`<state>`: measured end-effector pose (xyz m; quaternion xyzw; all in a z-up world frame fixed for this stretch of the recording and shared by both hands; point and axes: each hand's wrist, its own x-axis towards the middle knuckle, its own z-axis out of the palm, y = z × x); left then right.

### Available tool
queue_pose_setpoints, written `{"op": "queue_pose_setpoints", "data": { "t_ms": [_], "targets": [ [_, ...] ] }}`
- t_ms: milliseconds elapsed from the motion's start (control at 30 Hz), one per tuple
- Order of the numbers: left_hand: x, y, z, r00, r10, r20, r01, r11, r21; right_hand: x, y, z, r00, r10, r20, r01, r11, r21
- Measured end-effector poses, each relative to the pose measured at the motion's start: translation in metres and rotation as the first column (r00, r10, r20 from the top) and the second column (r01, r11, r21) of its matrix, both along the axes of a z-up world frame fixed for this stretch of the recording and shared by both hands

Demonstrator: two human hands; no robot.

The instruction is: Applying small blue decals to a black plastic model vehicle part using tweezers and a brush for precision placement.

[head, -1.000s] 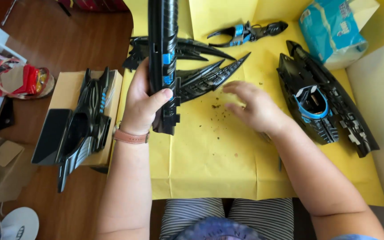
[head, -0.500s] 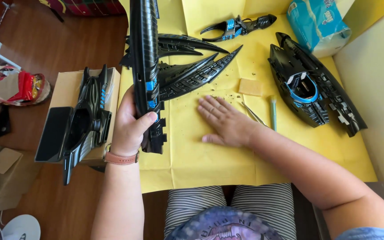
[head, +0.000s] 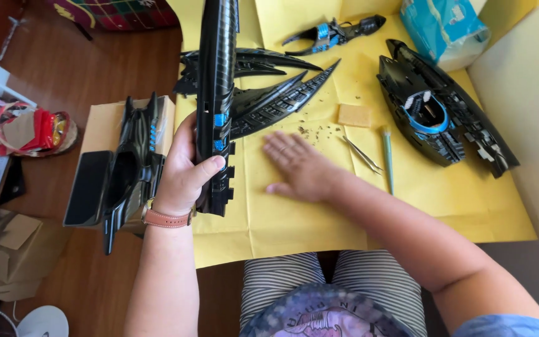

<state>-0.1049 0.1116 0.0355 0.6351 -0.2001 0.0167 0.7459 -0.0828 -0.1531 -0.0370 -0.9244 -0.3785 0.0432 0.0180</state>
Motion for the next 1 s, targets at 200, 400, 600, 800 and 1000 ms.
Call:
{"op": "queue_pose_setpoints", "data": {
  "t_ms": [200,400,600,800,1000],
  "targets": [
    [0.016,0.007,0.002,1.000,-0.007,-0.019,0.007,0.999,0.037,-0.057,0.057,0.008,0.974,0.227,0.025,-0.226,0.941,0.252],
    [0.008,-0.005,0.008,0.990,-0.094,-0.109,0.099,0.994,0.048,-0.018,0.057,-0.005,0.991,0.073,0.115,-0.087,0.989,0.117],
    [-0.010,-0.006,-0.013,0.976,-0.075,-0.206,0.110,0.980,0.163,-0.026,-0.033,-0.006,0.979,-0.007,0.204,-0.021,0.991,0.135],
    [-0.008,-0.011,-0.030,0.950,-0.099,-0.295,0.181,0.947,0.266,-0.061,-0.052,0.005,0.972,0.102,0.210,-0.137,0.977,0.162],
    [-0.014,-0.032,-0.006,0.971,-0.127,-0.204,0.196,0.910,0.366,-0.021,-0.060,0.010,0.996,-0.018,0.091,0.017,1.000,0.018]
  ]
}}
